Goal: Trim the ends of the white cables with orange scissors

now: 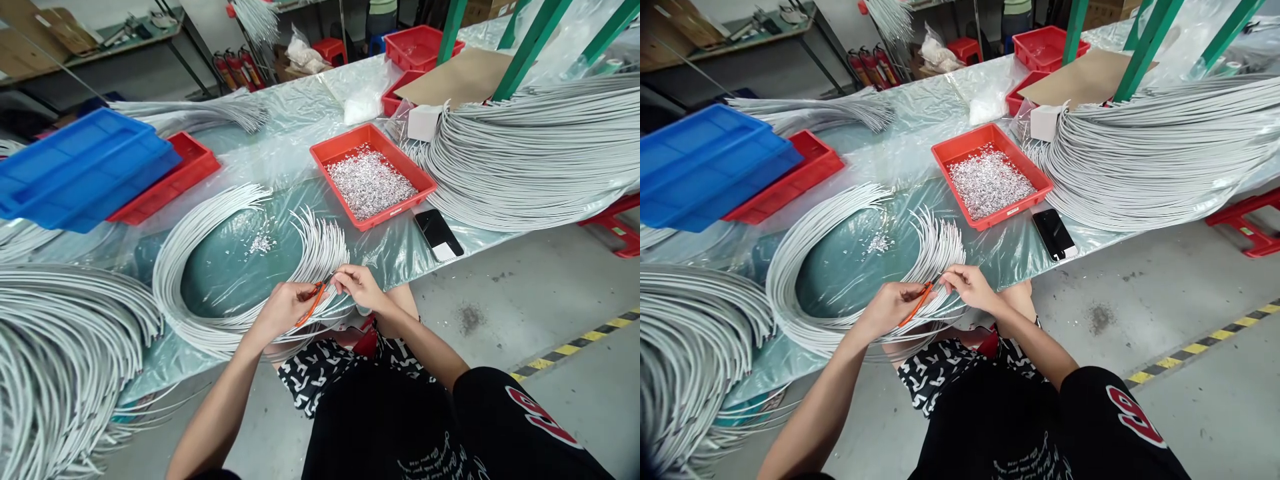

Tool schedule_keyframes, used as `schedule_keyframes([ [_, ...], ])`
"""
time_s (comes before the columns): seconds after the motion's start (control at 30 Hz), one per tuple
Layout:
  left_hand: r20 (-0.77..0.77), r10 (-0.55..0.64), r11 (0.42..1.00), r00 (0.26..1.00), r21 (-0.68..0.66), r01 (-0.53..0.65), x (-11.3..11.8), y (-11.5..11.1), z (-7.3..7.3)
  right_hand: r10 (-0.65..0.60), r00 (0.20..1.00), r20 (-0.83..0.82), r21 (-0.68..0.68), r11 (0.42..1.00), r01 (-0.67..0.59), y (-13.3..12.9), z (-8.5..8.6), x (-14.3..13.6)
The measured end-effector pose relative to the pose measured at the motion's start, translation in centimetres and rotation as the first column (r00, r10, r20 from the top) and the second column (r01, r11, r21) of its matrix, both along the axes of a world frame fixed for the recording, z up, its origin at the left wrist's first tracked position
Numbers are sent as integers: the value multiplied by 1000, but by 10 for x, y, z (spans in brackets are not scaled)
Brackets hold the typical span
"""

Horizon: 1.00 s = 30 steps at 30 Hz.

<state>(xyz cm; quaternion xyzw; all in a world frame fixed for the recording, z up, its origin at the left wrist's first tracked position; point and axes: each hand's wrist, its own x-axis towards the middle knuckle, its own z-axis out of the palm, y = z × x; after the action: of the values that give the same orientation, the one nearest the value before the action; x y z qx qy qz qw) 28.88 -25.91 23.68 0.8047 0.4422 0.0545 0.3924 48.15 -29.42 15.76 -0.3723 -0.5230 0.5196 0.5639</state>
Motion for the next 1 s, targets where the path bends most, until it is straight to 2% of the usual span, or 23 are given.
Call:
schedule_keyframes([
  [0.1, -15, -20, 999, 1000, 40, 20, 1, 2, 5, 147, 978, -148, -56, 986, -157, 4, 0, 5],
  [0.2, -29, -22, 994, 999, 107, 25, 1, 4, 11, 151, 960, -236, -51, 985, -168, 6, -2, 8],
  [0.3, 43, 7, 992, 999, 129, -12, 0, 6, 11, 135, 942, -309, -27, 988, -151, 6, -2, 8],
  [0.53, 314, 143, 978, 939, 100, -182, 15, 4, 3, 145, 971, -192, -32, 988, -154, 4, 2, 8],
  [0.63, 353, 145, 976, 924, 104, -193, 24, 4, 0, 161, 976, -147, -29, 985, -167, 3, 2, 9],
  [0.73, 329, 116, 980, 937, 118, -162, 25, 6, -1, 170, 977, -128, -38, 984, -176, 3, 2, 9],
  [0.83, 324, 101, 990, 940, 58, -127, 24, 8, 0, 204, 971, -129, -32, 977, -209, 3, 1, 10],
  [1.0, 380, 125, 988, 917, -133, -80, 25, 12, 3, 261, 954, -149, 30, 965, -260, 4, 0, 12],
])
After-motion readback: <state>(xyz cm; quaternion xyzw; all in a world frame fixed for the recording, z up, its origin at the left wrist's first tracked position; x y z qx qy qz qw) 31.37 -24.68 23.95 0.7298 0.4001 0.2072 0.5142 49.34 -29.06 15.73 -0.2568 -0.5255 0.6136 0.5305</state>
